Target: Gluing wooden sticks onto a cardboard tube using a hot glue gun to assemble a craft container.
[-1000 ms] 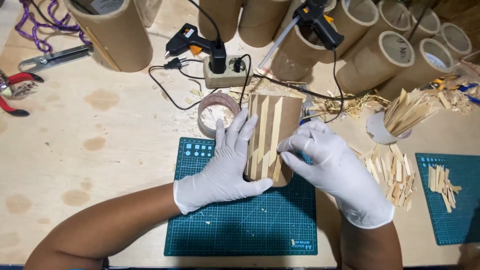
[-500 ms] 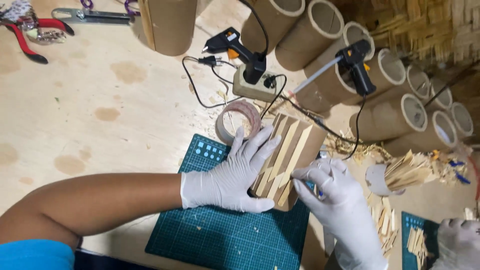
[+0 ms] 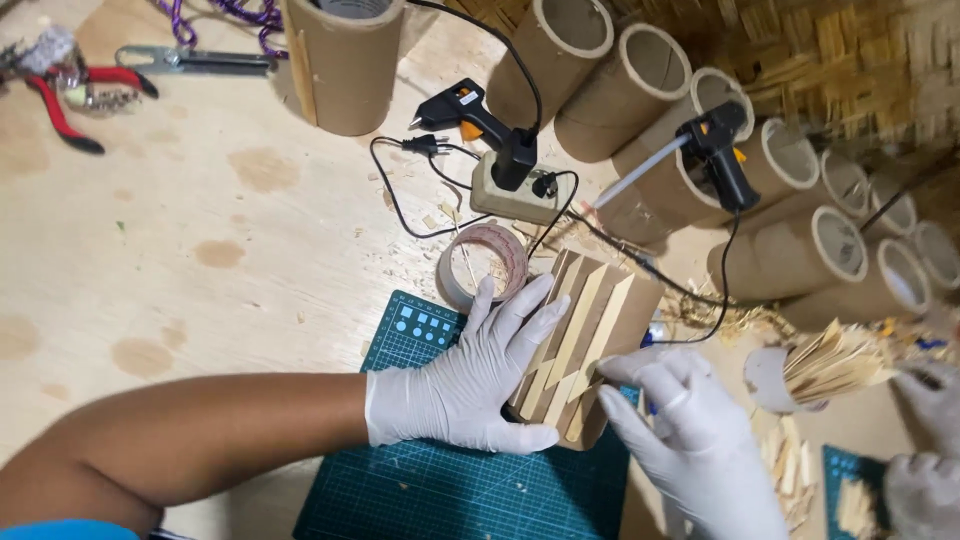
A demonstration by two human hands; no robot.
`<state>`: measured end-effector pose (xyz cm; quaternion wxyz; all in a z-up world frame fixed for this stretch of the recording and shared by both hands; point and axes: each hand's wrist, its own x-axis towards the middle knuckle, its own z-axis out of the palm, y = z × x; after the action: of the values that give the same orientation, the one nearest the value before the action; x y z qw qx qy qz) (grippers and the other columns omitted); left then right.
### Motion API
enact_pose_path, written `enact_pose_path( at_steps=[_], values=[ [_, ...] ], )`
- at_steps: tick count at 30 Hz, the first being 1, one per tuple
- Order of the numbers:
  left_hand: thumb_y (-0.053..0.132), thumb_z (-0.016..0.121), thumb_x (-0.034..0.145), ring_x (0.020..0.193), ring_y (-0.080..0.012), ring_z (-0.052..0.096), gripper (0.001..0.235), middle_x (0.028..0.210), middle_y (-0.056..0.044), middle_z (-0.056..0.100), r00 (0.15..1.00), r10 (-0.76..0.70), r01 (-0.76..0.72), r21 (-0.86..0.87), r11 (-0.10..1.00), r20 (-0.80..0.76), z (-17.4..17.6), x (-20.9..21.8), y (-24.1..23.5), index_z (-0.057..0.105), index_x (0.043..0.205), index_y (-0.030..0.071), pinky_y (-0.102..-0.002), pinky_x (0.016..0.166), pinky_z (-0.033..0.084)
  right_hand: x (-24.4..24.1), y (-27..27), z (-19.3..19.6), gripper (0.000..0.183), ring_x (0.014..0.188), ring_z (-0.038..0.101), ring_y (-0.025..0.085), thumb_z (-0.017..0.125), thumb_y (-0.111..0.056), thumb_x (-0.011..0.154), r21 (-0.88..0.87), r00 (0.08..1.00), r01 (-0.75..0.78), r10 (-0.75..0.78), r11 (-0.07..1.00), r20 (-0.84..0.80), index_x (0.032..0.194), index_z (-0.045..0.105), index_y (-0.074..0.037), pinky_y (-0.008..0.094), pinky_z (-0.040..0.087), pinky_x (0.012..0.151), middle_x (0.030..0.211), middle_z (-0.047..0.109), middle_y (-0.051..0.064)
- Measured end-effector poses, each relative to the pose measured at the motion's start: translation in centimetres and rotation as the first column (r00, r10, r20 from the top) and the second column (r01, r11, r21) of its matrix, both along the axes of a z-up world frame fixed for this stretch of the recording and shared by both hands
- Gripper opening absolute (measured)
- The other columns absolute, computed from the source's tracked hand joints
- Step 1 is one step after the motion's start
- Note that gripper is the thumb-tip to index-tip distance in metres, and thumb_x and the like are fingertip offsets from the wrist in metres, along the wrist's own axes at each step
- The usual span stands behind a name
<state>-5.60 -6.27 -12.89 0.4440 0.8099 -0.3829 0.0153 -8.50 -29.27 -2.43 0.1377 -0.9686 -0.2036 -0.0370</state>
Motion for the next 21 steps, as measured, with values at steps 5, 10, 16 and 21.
enact_pose_path(
  at_steps=[5,10,16,21],
  values=[
    [0.057,0.069,0.079,0.158,-0.0487,-0.004,0.121,0.166,-0.035,0.001,1.0,-0.013,0.012,-0.028,1.0,-0.027,0.0,0.2,0.0,0.001,0.158,-0.004,-0.073,0.118,-0.016,-1.0,-0.6,-0.6,0.04,0.117,0.066,0.025,0.079,-0.022,0.084,0.198,0.972,-0.178,0.14,0.964,0.191,0.121,0.068,-0.009,0.038,0.054,0.104,0.127,0.063,0.011],
    [0.053,0.078,0.076,0.159,-0.0466,-0.007,0.128,0.167,-0.034,-0.003,0.999,-0.013,0.014,0.016,1.0,-0.034,-0.1,0.4,-0.1,-0.002,0.158,-0.004,-0.073,0.119,-0.017,-2.4,-4.1,-8.0,0.056,0.141,0.053,0.037,0.083,-0.036,0.085,0.262,0.909,-0.358,0.27,0.896,0.318,0.132,0.062,-0.015,0.051,0.046,0.122,0.145,0.055,0.013],
    [0.059,0.07,0.084,0.16,-0.0474,-0.011,0.123,0.168,-0.036,-0.007,0.997,-0.05,0.051,0.003,0.999,-0.066,0.1,0.4,0.2,-0.006,0.159,-0.002,-0.073,0.12,-0.02,-2.8,-4.4,-10.6,0.059,0.145,0.047,0.041,0.093,-0.037,0.084,0.294,0.869,-0.438,0.316,0.85,0.381,0.132,0.061,-0.024,0.055,0.047,0.123,0.147,0.05,0.007],
    [0.052,0.081,0.08,0.162,-0.0449,-0.017,0.133,0.171,-0.026,-0.016,0.996,-0.053,0.054,0.021,0.998,-0.071,-1.1,0.3,0.1,-0.014,0.162,0.01,-0.073,0.122,-0.024,-2.2,-3.6,-11.1,0.034,0.139,0.05,0.037,0.087,-0.037,0.088,0.298,0.845,-0.434,0.27,0.85,0.461,0.117,0.071,-0.029,0.053,0.051,0.116,0.14,0.052,-0.002]
  ],
)
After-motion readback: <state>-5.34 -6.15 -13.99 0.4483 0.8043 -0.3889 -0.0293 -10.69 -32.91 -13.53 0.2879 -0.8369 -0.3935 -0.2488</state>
